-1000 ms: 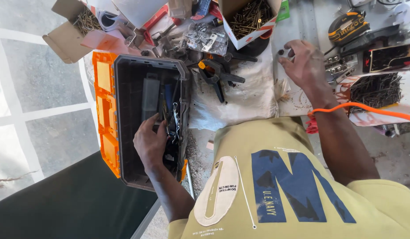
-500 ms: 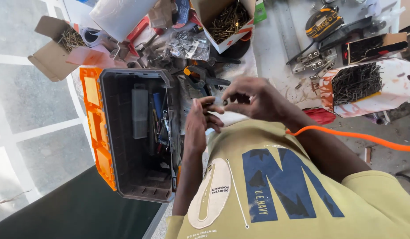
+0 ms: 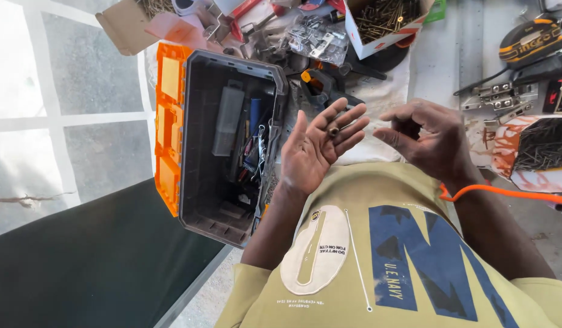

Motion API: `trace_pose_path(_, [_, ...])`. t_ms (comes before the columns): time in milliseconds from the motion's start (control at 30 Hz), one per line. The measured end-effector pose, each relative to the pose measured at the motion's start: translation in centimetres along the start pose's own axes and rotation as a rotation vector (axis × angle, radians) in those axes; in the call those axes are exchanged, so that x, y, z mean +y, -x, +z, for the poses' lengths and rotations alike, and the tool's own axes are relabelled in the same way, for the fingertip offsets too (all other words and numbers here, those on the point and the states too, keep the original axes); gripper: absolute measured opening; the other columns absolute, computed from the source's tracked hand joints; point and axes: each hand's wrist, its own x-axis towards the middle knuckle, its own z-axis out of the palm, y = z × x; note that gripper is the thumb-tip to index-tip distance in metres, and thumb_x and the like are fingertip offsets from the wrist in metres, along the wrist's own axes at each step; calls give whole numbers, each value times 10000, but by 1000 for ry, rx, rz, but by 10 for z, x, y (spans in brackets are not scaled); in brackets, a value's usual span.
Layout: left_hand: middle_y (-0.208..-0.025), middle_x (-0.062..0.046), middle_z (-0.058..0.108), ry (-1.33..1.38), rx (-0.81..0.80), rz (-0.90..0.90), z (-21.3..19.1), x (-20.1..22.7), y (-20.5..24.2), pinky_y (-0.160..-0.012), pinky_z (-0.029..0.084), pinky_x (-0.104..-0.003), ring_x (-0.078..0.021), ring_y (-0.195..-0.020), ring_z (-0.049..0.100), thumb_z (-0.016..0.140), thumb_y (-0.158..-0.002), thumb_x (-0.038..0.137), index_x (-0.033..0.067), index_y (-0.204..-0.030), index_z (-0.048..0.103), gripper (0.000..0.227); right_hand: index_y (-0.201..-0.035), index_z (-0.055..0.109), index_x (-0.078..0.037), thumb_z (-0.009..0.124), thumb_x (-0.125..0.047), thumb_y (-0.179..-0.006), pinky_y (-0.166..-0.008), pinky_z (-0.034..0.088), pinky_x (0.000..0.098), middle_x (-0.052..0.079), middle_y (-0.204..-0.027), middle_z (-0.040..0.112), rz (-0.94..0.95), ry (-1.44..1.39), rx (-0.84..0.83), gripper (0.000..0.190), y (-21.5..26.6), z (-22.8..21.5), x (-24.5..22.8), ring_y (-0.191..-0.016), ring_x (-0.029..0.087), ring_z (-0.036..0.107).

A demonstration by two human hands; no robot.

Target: The person sorts through various hardware items on a cluttered workbench, picking up and inspecting a wrench, a small orange tool, a screwdriver, a package of drill bits, and a roll of tape. They place these items into an orange toolbox and then close the lid.

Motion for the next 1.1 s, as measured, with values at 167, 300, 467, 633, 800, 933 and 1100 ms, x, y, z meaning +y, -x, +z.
trace_pose_path(167, [-1646, -311, 305, -93, -66, 10, 7, -11, -7, -1209, 402, -457, -411, -1481, 411, 206, -1059, 701, -32, -1656, 184, 946, -1017, 750, 9, 889, -79, -877, -519, 487, 331, 124, -794, 672, -169, 81, -9, 217, -12, 25, -24, -581, 242, 618])
trace_pose_path(300, [-1713, -239, 198, -319, -148, 110, 10, -13, -5, -1298, 224, -521, -380, -1572, 253, 123, -1046, 703, -5, -1672, 130, 945, -1022, 765, -26, 890, -75, -878, -513, 505, 315, 102, -879, 703, -208, 121, -24, 196, -12, 29, -15, -634, 232, 659])
trace_pose_path(467, [-1715, -198, 247, -364, -163, 76, 4, -9, -2, -1277, 262, -502, -335, -1568, 287, 155, -1069, 684, 20, -1689, 149, 908, -1005, 763, -7, 884, -9, -871, -478, 457, 269, 105, -884, 707, -179, 10, -1, 180, -14, 25, -15, -579, 181, 607])
trace_pose_path(633, [-928, -207, 745, -598, 116, 203, -15, -18, -4, -792, 648, -382, -220, -846, 734, 745, -978, 49, -93, -1255, 676, 319, -994, 789, -29, 910, -55, -825, -451, 460, 274, 87, -847, 680, -208, -46, 37, 209, -8, 30, -8, -568, 161, 587])
trace_pose_path(800, [-946, -184, 763, -898, 288, 345, 6, 20, 15, -745, 660, -331, -195, -832, 747, 795, -904, 31, -43, -1154, 748, 265, -1043, 754, -20, 872, -52, -852, -453, 477, 321, 110, -831, 675, -200, 7, -2, 226, -8, 27, -13, -570, 224, 603])
trace_pose_path(933, [-937, -162, 745, -1408, 592, 703, 5, 77, 42, -744, 631, -333, -190, -818, 733, 794, -926, 45, 21, -1141, 770, 217, -1063, 742, -19, 841, -67, -877, -475, 468, 356, 109, -798, 679, -122, 114, -37, 216, -7, 18, -4, -549, 248, 589])
trace_pose_path(1100, [-1007, -144, 746, -1942, 832, 410, -45, 116, 76, -836, 589, -490, -339, -922, 726, 763, -961, 153, 77, -1181, 761, 233, -1039, 724, 13, 799, -77, -894, -505, 486, 439, 164, -794, 686, -64, 254, -64, 186, -3, 12, 18, -559, 331, 615])
